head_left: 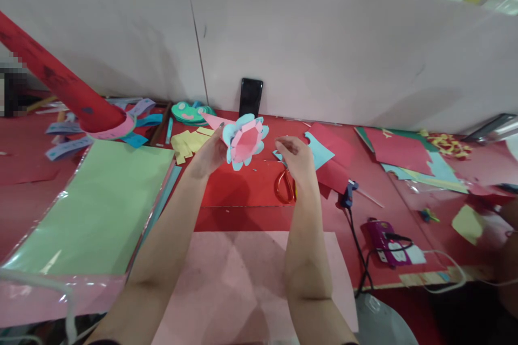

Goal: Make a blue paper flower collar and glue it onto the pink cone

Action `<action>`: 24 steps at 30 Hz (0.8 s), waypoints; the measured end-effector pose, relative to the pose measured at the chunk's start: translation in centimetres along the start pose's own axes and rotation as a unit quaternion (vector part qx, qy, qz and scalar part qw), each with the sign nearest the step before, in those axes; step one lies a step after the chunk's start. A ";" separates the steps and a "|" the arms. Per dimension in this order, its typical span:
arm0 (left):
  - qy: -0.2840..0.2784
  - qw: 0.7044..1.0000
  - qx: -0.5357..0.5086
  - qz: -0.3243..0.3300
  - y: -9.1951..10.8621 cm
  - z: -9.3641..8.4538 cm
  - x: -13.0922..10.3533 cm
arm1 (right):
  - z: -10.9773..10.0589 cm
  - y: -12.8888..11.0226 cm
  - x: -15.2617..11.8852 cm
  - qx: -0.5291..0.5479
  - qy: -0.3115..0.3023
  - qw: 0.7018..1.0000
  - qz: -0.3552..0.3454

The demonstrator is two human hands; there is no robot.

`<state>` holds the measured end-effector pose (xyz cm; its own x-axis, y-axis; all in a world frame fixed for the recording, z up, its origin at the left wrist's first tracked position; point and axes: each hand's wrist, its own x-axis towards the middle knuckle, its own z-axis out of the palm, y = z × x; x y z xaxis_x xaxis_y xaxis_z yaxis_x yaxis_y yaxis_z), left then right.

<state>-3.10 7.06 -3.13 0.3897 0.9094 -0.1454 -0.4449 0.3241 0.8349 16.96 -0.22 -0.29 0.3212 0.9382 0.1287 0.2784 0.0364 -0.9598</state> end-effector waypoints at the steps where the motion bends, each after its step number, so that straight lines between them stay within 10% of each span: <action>1: 0.004 1.000 0.004 0.004 0.0 0.1 0.0 | 0.0 -0.1 -0.1 0.004 -0.003 1.000 0.005; 15: 0.039 0.989 0.110 0.086 0.0 0.6 -0.2 | 1.2 -1.2 -0.5 0.047 -0.034 0.997 0.046; 24: -0.006 0.913 0.359 0.194 0.6 2.5 -1.9 | 1.0 1.4 0.8 -0.085 -0.027 0.990 0.106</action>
<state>-2.04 4.85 -1.03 0.3248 0.9154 0.2376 0.0895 -0.2799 0.9559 16.67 0.89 -1.76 0.3399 0.9363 -0.0886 0.3597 -0.2164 -0.9076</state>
